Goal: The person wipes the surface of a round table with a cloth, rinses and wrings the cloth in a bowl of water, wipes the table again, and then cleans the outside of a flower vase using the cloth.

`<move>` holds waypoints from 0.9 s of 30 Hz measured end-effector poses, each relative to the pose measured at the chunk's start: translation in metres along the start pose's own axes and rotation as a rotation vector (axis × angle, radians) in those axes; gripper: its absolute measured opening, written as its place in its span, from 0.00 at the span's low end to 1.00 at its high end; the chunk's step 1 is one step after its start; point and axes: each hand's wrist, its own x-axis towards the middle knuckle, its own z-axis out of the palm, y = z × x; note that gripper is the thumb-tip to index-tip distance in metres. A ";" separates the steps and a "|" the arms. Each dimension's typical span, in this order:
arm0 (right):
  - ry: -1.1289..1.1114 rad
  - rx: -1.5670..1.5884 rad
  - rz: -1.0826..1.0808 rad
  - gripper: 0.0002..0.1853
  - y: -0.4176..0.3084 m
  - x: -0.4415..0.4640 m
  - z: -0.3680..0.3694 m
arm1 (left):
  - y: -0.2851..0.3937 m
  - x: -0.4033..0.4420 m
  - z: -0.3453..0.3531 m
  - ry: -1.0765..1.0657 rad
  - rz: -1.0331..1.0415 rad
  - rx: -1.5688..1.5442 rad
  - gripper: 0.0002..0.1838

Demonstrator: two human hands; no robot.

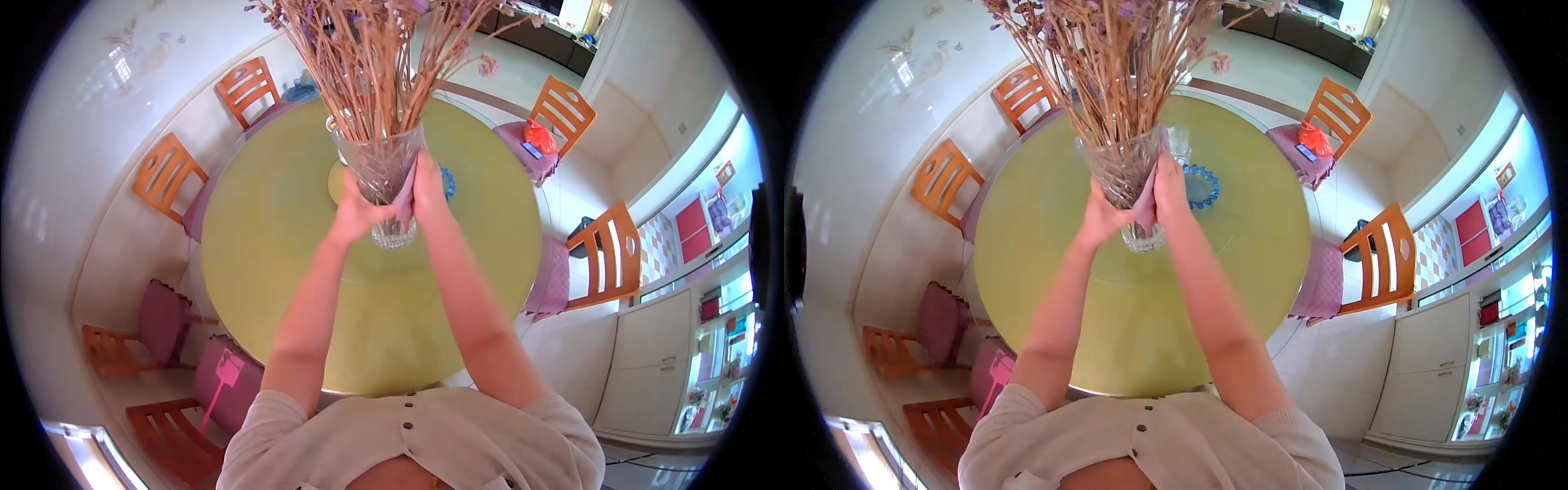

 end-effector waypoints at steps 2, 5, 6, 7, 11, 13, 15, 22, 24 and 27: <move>-0.043 0.030 0.031 0.29 -0.022 -0.004 -0.003 | 0.021 -0.005 0.010 0.000 0.024 -0.001 0.56; -0.077 0.018 -0.024 0.30 -0.032 -0.010 -0.013 | 0.036 -0.009 0.030 0.074 0.015 -0.026 0.56; -0.062 -0.019 -0.114 0.30 -0.032 -0.013 -0.017 | 0.039 -0.009 0.038 0.082 0.027 -0.006 0.57; -0.078 -0.020 -0.111 0.30 -0.028 -0.014 -0.020 | 0.040 -0.007 0.044 0.091 0.044 0.013 0.57; -0.152 -0.321 -0.524 0.29 -0.029 -0.046 -0.057 | 0.064 -0.006 0.089 0.211 0.055 -0.053 0.55; -0.170 -0.391 -0.856 0.28 -0.044 -0.062 -0.070 | 0.069 -0.002 0.105 0.216 0.000 -0.141 0.53; -0.239 -0.346 -0.788 0.28 -0.044 -0.056 -0.084 | 0.070 0.000 0.120 0.234 0.041 -0.113 0.52; -0.212 -0.110 -0.142 0.29 -0.126 -0.004 -0.102 | 0.067 0.009 0.156 0.162 0.066 -0.150 0.57; -0.308 0.250 -0.025 0.32 -0.141 0.005 -0.095 | 0.067 0.013 0.162 0.161 0.078 -0.152 0.58; -0.468 0.259 0.088 0.33 -0.142 0.026 -0.102 | 0.072 0.021 0.166 0.190 0.006 -0.121 0.58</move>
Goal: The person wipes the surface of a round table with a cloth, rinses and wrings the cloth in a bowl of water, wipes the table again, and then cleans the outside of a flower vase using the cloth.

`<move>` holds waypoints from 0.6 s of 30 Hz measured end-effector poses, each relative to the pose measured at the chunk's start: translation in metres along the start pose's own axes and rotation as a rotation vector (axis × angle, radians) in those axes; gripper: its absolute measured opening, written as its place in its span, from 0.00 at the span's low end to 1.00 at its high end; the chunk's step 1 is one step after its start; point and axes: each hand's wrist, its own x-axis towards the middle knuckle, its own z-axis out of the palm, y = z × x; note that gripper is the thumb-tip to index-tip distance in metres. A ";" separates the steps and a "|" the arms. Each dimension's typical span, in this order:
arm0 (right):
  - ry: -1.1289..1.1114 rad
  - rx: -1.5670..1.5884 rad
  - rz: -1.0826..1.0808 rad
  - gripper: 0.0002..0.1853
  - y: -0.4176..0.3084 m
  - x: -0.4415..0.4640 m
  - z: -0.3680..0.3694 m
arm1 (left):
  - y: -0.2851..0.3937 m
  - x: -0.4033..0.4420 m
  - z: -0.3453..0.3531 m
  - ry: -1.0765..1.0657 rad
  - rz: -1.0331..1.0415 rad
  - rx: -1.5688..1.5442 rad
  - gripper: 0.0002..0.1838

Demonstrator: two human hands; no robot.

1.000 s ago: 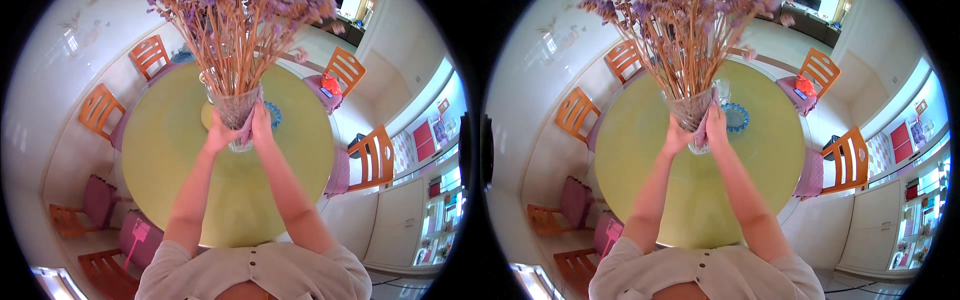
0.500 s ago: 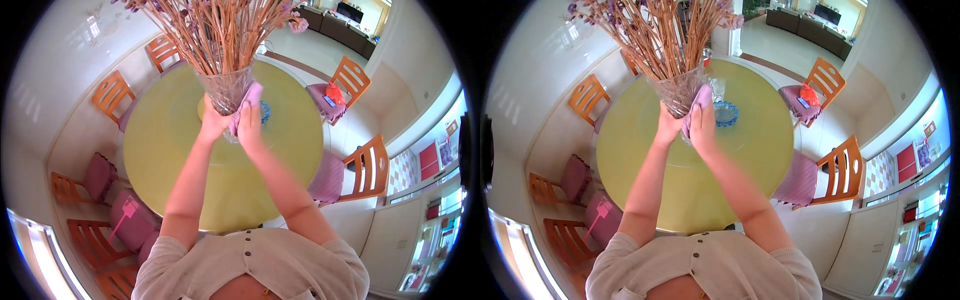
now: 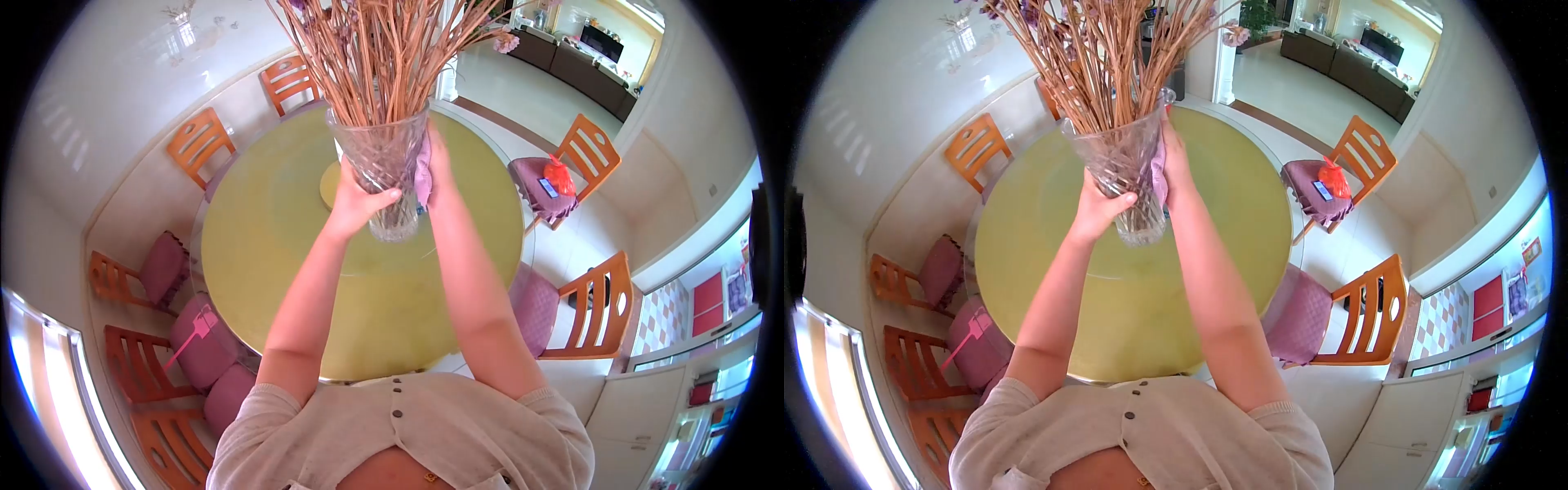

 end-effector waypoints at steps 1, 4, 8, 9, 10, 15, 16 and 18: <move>0.002 0.004 0.004 0.33 0.007 0.007 -0.007 | 0.001 0.004 0.001 0.025 0.003 0.004 0.58; -0.016 0.038 -0.013 0.31 0.047 0.010 -0.028 | 0.012 0.008 0.004 0.071 0.053 -0.002 0.55; 0.066 -0.370 -0.475 0.28 0.081 -0.025 -0.026 | 0.014 0.019 -0.003 0.066 0.091 -0.022 0.49; 0.095 -0.490 -0.470 0.27 0.088 -0.037 -0.027 | 0.011 0.019 -0.006 0.079 0.066 0.007 0.48; 0.124 -0.610 -0.467 0.25 0.095 -0.048 -0.026 | 0.010 0.019 -0.008 0.092 0.044 0.037 0.48; 0.142 -0.868 -0.782 0.27 0.099 -0.072 -0.006 | -0.001 0.012 -0.012 0.074 0.074 -0.018 0.51; 0.130 -0.869 -0.801 0.29 0.091 -0.073 0.002 | -0.001 0.012 -0.011 0.074 0.076 -0.020 0.51; 0.110 -0.903 -0.861 0.29 0.075 -0.067 0.014 | 0.001 0.009 -0.008 0.099 0.069 -0.025 0.49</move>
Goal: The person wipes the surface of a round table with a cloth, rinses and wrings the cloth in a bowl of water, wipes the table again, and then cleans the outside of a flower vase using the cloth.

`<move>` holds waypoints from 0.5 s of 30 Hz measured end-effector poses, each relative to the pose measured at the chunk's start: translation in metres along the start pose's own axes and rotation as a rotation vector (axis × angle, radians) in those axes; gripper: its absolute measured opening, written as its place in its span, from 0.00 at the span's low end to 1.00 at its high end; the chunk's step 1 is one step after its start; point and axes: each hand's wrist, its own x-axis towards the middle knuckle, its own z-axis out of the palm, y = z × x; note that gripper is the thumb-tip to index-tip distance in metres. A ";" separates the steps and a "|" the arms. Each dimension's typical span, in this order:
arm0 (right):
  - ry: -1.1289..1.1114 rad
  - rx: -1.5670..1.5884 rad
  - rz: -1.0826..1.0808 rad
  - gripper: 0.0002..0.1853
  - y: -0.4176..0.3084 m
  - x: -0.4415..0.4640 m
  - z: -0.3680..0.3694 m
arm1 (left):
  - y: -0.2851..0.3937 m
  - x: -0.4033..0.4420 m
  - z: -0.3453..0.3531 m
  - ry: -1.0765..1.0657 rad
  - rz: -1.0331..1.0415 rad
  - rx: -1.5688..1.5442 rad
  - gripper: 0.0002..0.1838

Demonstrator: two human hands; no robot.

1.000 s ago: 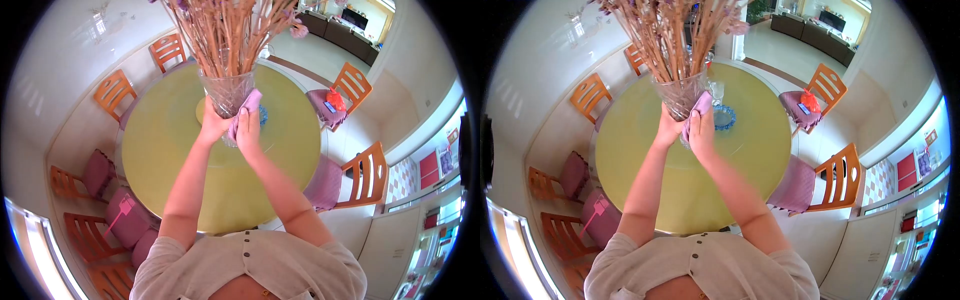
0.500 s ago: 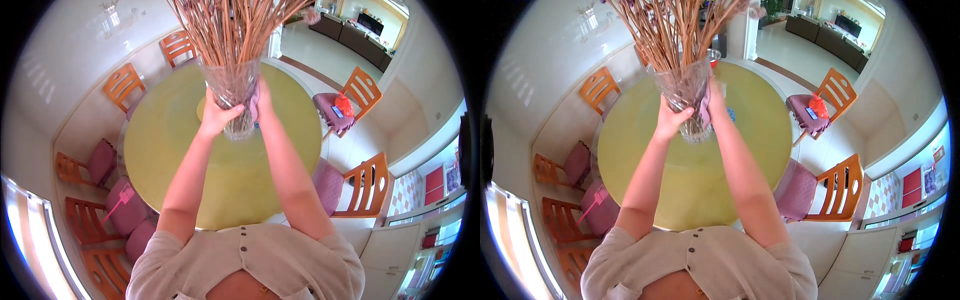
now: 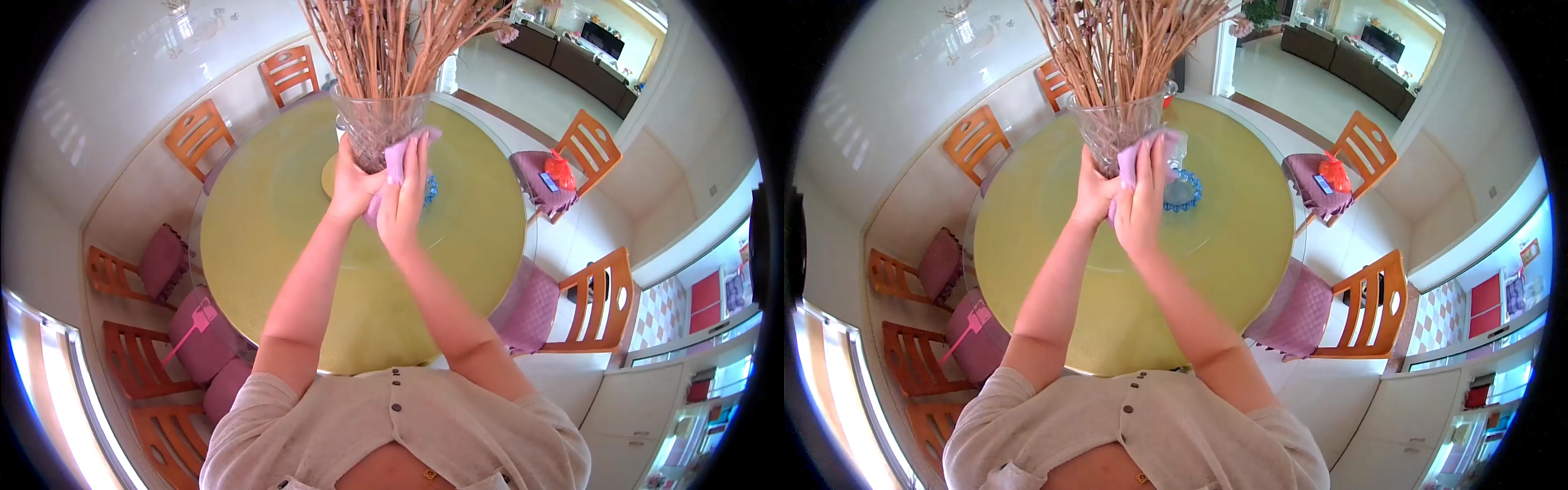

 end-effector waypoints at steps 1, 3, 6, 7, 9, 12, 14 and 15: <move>-0.002 -0.026 -0.068 0.30 -0.003 0.011 0.001 | 0.003 -0.002 0.002 -0.003 0.000 -0.002 0.49; 0.013 -0.025 -0.119 0.30 -0.006 0.031 0.001 | 0.009 -0.002 0.005 0.018 0.016 0.009 0.51; 0.010 -0.093 -0.233 0.29 -0.005 0.038 0.004 | 0.014 -0.002 0.004 0.003 0.068 0.104 0.50; -0.003 -0.166 -0.300 0.29 -0.007 0.039 0.004 | 0.017 -0.003 0.003 0.004 0.071 0.102 0.50; -0.072 -0.249 -0.384 0.28 -0.007 0.040 0.001 | 0.020 -0.004 0.000 0.040 0.070 0.200 0.49; -0.187 -0.352 -0.497 0.26 -0.013 0.045 -0.004 | 0.002 -0.001 -0.013 0.054 0.079 0.300 0.50; -0.327 -0.430 -0.585 0.25 -0.014 0.049 -0.008 | 0.015 -0.008 -0.005 0.095 0.076 0.188 0.51; -0.327 -0.431 -0.584 0.25 -0.012 0.046 -0.008 | 0.018 -0.010 -0.005 0.069 0.083 0.171 0.51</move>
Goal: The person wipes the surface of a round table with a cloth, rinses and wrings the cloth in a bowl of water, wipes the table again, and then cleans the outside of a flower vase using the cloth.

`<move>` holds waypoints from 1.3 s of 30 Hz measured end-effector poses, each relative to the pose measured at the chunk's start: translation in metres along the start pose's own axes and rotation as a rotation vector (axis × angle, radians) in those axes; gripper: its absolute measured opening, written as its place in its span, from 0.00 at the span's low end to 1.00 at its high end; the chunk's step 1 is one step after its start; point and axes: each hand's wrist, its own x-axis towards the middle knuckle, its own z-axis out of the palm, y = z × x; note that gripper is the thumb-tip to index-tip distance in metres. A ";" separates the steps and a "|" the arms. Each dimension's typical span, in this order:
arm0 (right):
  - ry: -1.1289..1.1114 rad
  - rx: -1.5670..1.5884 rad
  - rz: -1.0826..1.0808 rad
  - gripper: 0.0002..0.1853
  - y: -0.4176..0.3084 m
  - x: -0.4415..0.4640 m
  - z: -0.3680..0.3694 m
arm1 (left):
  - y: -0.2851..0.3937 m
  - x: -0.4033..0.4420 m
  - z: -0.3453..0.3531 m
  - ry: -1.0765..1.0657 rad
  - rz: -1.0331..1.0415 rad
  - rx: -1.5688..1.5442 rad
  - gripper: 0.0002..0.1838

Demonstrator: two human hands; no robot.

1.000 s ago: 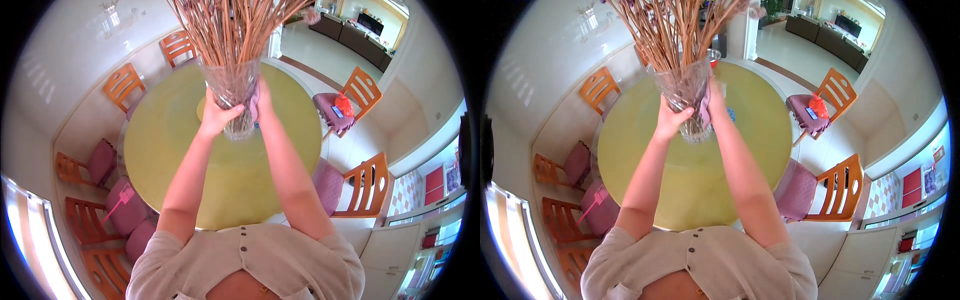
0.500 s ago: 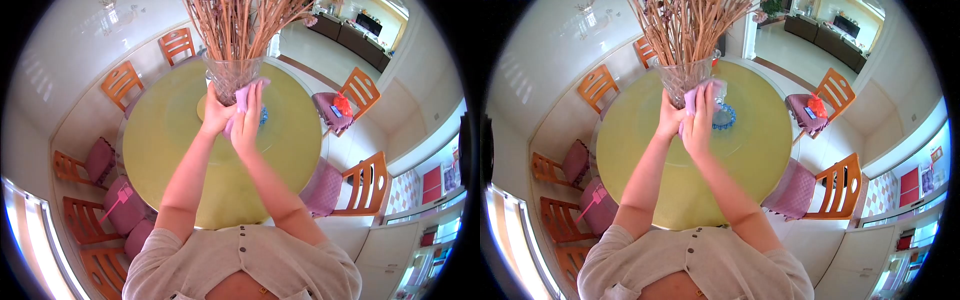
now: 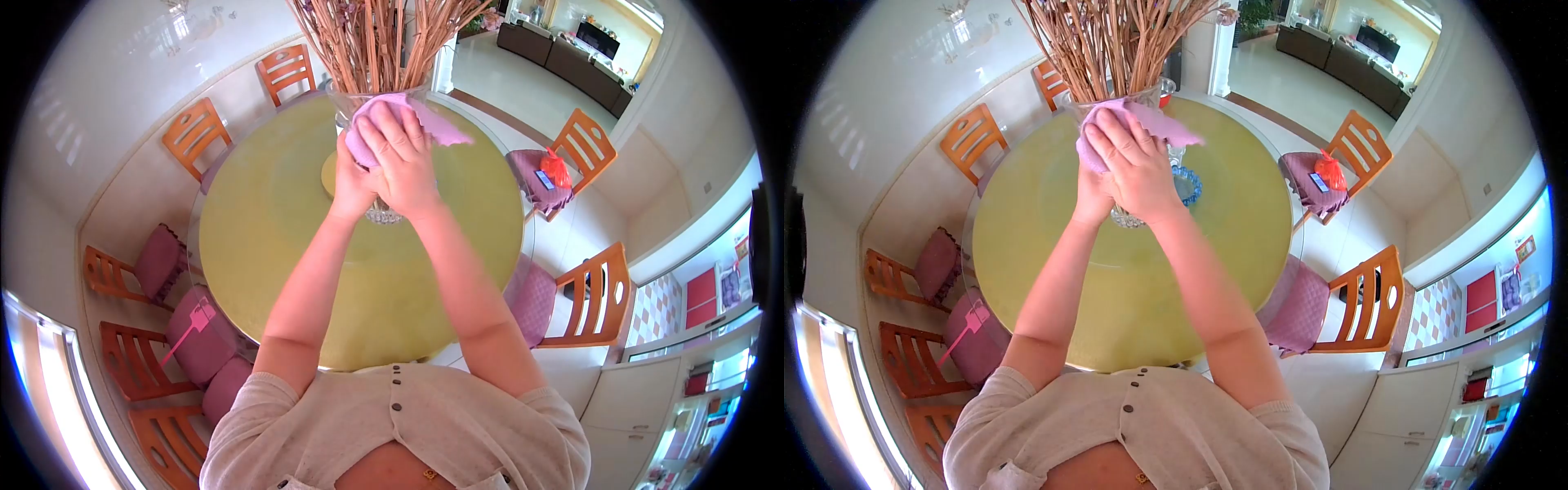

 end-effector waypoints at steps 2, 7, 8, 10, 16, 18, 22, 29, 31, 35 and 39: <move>0.140 0.165 0.128 0.27 0.002 -0.009 0.007 | 0.000 -0.003 -0.001 -0.020 -0.003 -0.002 0.51; 0.247 0.203 0.245 0.28 -0.008 -0.028 0.023 | -0.004 -0.008 -0.003 -0.052 -0.085 -0.090 0.49; 0.261 0.198 0.245 0.29 -0.009 -0.027 0.023 | -0.004 -0.009 -0.004 -0.056 -0.075 -0.074 0.49; 0.276 0.188 0.250 0.31 -0.011 -0.022 0.021 | -0.001 -0.011 -0.004 -0.066 -0.069 -0.058 0.48; 0.410 0.457 0.451 0.31 -0.005 -0.001 0.016 | 0.006 -0.007 -0.012 -0.111 -0.114 -0.211 0.48; 0.436 0.659 0.592 0.29 -0.002 0.000 0.018 | 0.009 -0.008 -0.016 -0.130 -0.149 -0.238 0.50; 0.456 1.054 0.836 0.26 0.019 -0.004 0.027 | 0.009 -0.006 -0.022 -0.143 -0.118 -0.181 0.52; 0.305 1.684 1.129 0.23 0.019 0.014 0.006 | 0.024 -0.002 -0.022 -0.156 -0.149 -0.191 0.51; 0.267 1.641 1.176 0.25 0.022 0.007 0.011 | 0.024 -0.003 -0.020 -0.149 -0.126 -0.207 0.50; 0.329 1.509 1.196 0.26 0.008 -0.007 0.022 | 0.025 -0.005 -0.019 -0.134 -0.120 -0.210 0.49; 0.399 1.203 0.984 0.28 -0.003 -0.036 0.042 | 0.024 -0.006 -0.019 -0.112 -0.106 -0.207 0.47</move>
